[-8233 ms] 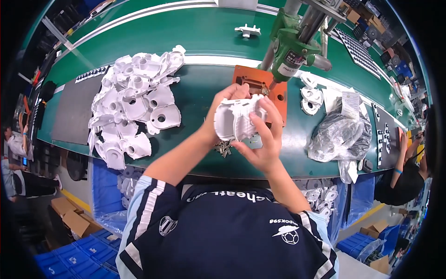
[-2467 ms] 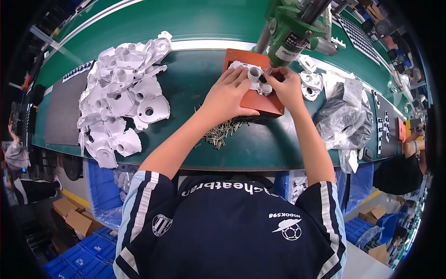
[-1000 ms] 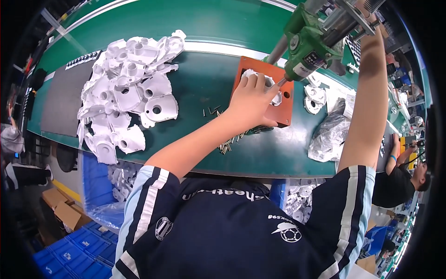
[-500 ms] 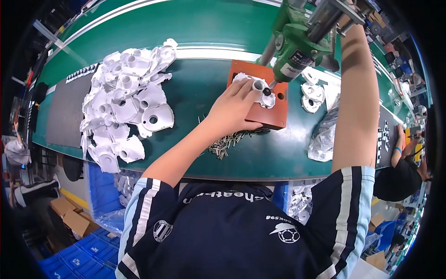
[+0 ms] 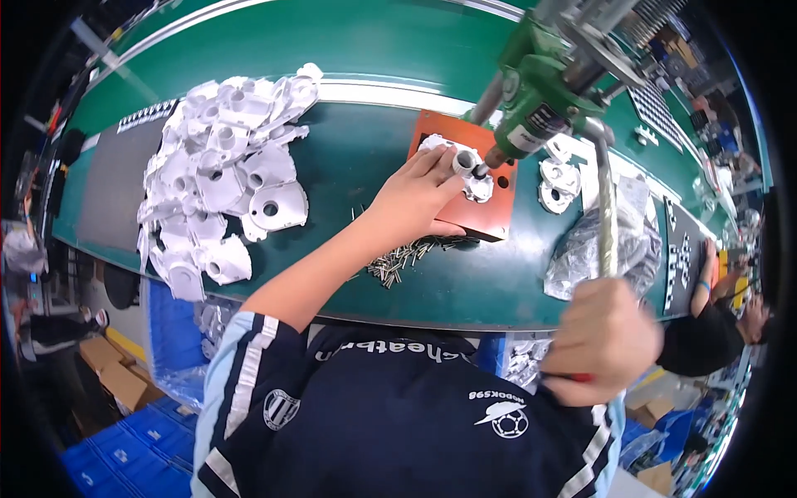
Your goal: Use a manual press to assemble small plastic components.
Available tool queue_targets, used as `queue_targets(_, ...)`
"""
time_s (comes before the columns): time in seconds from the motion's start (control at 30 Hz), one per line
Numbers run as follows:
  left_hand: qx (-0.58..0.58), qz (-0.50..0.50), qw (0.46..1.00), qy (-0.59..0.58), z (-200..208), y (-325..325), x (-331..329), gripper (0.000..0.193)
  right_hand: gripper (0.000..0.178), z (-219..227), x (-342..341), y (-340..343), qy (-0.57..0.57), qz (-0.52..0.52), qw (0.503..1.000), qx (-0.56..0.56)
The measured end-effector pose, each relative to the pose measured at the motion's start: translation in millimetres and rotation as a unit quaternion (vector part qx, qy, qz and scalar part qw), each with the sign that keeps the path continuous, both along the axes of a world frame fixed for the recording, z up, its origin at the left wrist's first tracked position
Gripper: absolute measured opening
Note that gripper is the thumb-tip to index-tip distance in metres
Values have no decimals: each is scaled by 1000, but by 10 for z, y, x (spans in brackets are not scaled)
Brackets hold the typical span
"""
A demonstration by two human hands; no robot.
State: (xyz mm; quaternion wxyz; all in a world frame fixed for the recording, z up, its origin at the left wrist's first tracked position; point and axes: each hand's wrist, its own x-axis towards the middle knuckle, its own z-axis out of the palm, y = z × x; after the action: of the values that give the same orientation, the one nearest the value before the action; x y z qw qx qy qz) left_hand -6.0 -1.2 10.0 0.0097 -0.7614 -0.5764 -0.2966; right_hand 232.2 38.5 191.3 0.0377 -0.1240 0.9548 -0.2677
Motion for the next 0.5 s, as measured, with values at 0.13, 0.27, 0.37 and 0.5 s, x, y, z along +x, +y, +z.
queue_targets(0.13,18,-16,999,25,31,20,-2,64,16,-275,8,-285,27,-143,986,86)
queue_targets(0.27,13,-12,1000,-26,17,109,-8,62,17,-147,19,-110,16,-104,993,57)
queue_targets(0.37,-110,34,991,-74,186,211,-104,55,39,-33,68,202,63,-44,983,-170)
queue_targets(0.5,-59,-41,997,3,216,555,-143,35,54,240,319,705,442,-198,777,-403)
